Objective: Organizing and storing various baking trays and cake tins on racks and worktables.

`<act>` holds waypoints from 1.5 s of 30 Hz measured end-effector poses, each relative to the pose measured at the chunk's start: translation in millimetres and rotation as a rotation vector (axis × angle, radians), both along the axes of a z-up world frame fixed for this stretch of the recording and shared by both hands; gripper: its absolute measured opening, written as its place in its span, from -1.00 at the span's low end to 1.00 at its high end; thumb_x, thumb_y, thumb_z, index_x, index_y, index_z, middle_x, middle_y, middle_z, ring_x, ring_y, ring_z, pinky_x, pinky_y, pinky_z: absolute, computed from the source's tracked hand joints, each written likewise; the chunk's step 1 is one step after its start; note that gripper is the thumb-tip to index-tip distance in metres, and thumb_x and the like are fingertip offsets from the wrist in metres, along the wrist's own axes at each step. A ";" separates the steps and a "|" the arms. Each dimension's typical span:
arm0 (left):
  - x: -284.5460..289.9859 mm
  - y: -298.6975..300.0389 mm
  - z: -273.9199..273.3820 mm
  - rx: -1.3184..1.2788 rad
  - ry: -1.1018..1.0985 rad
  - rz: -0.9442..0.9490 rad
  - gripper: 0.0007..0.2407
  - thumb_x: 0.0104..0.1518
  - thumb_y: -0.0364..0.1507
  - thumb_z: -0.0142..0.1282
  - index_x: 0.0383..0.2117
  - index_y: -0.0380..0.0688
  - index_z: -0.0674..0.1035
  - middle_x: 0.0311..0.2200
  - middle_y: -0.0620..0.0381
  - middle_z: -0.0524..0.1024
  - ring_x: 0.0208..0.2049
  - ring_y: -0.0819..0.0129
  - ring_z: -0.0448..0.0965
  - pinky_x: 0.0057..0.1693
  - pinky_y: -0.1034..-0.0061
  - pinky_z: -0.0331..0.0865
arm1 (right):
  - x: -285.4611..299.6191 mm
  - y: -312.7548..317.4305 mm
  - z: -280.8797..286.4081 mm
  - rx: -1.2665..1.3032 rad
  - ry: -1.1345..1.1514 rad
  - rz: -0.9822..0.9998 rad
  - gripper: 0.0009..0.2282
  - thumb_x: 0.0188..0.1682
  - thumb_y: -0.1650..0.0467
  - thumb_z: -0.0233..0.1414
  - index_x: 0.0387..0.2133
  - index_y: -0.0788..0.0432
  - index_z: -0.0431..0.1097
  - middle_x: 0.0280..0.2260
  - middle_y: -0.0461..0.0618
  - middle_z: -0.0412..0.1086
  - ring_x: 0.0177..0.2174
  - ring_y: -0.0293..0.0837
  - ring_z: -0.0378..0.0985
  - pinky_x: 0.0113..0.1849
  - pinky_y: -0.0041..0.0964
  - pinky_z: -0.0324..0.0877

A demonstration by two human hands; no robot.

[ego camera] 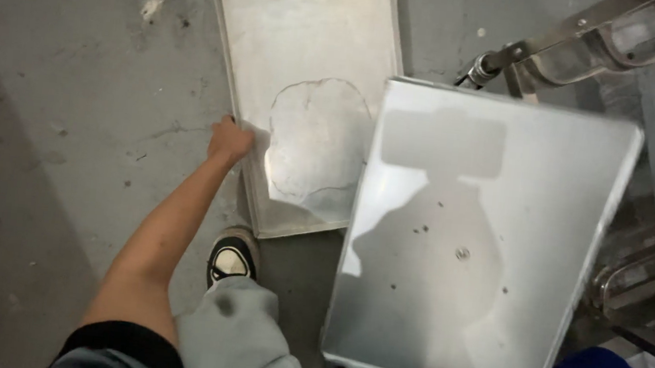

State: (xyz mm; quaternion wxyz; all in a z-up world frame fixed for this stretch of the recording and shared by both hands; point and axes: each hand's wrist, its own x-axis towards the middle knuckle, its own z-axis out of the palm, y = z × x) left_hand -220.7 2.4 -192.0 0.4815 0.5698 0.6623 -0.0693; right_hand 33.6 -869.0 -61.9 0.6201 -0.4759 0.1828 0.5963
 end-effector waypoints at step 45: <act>-29.6 -53.7 -70.5 0.051 -0.435 0.218 -0.57 0.33 -0.32 -0.03 0.30 -0.19 0.32 0.09 -0.14 0.48 0.03 0.14 0.53 0.15 0.32 0.34 | 131.5 582.7 -27.2 -0.475 -1.556 0.837 -0.60 0.07 0.22 0.04 0.10 0.19 0.37 0.02 0.15 0.41 -0.01 0.04 0.46 -0.02 -0.01 0.37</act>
